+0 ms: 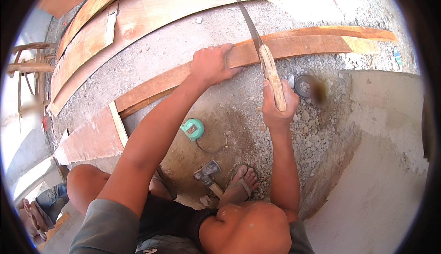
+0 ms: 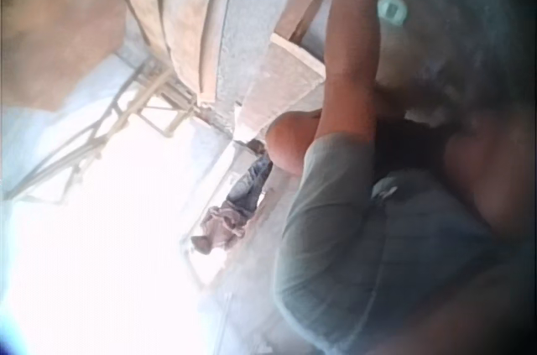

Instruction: The person measures wooden boards using a tape measure and cuts a board with a hand saw.

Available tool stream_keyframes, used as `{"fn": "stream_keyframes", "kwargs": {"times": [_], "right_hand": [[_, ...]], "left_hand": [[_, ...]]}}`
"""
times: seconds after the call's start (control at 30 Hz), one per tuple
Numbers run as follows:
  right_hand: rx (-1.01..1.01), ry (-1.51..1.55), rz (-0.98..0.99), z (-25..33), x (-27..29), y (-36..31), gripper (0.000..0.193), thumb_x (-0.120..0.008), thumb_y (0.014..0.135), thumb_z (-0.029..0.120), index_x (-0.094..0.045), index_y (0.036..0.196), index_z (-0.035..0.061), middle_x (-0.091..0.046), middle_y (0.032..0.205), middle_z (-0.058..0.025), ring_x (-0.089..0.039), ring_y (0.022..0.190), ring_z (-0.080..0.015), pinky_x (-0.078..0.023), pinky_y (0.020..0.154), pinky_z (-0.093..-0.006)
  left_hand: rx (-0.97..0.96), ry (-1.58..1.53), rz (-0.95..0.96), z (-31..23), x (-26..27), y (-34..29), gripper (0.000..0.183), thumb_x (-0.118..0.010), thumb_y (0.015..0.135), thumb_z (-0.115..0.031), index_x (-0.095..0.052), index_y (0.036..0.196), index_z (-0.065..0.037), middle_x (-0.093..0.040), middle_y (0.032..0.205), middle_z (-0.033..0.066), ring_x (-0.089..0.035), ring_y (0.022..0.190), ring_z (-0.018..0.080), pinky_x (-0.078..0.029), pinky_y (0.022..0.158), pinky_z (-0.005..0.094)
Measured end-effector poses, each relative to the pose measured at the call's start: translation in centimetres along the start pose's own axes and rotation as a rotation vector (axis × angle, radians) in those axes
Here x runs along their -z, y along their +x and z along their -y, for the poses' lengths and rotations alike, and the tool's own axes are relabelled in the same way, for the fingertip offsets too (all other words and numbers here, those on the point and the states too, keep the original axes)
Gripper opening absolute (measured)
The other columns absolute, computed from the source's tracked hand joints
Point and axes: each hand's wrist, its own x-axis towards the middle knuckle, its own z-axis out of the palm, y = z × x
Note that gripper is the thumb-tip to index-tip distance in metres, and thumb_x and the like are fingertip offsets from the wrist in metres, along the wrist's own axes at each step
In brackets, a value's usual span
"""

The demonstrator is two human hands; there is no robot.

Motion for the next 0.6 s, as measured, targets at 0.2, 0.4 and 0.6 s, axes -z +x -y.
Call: {"fn": "stream_keyframes", "kwargs": {"times": [0.2, 0.4, 0.6], "right_hand": [[0.026, -0.556, 0.151, 3.0, 9.4, -14.6, 0.012, -0.076, 0.082, 0.004, -0.065, 0.084, -0.0012, -0.059, 0.062, -0.0123, -0.060, 0.049, -0.0273, -0.046, 0.049, -0.0379], [0.020, -0.339, 0.066, 2.1, 7.1, -12.0, 0.014, -0.077, 0.084, 0.006, -0.067, 0.090, -0.0022, -0.058, 0.061, -0.0113, -0.056, 0.046, -0.0279, -0.043, 0.048, -0.0377], [0.044, -0.123, -0.036, -2.8, -0.2, 0.3, 0.017, -0.071, 0.098, 0.013, -0.064, 0.095, -0.0020, -0.059, 0.071, -0.0106, -0.056, 0.058, -0.0221, -0.045, 0.056, -0.0355]], "left_hand": [[0.029, 0.045, 0.031, 0.7, -0.1, -0.6, 0.072, -0.078, 0.077, -0.065, -0.068, 0.129, -0.017, -0.077, 0.102, 0.0143, -0.075, 0.092, 0.0339, -0.059, 0.080, 0.0461], [0.035, 0.040, -0.059, 0.8, 0.1, -0.8, 0.073, -0.078, 0.076, -0.065, -0.069, 0.131, -0.017, -0.077, 0.100, 0.0138, -0.075, 0.089, 0.0334, -0.059, 0.079, 0.0460], [-0.061, -0.206, -0.132, 2.0, -0.8, -1.2, 0.062, -0.081, 0.074, -0.056, -0.070, 0.119, -0.015, -0.076, 0.100, 0.0157, -0.073, 0.092, 0.0377, -0.057, 0.081, 0.0488]]}}
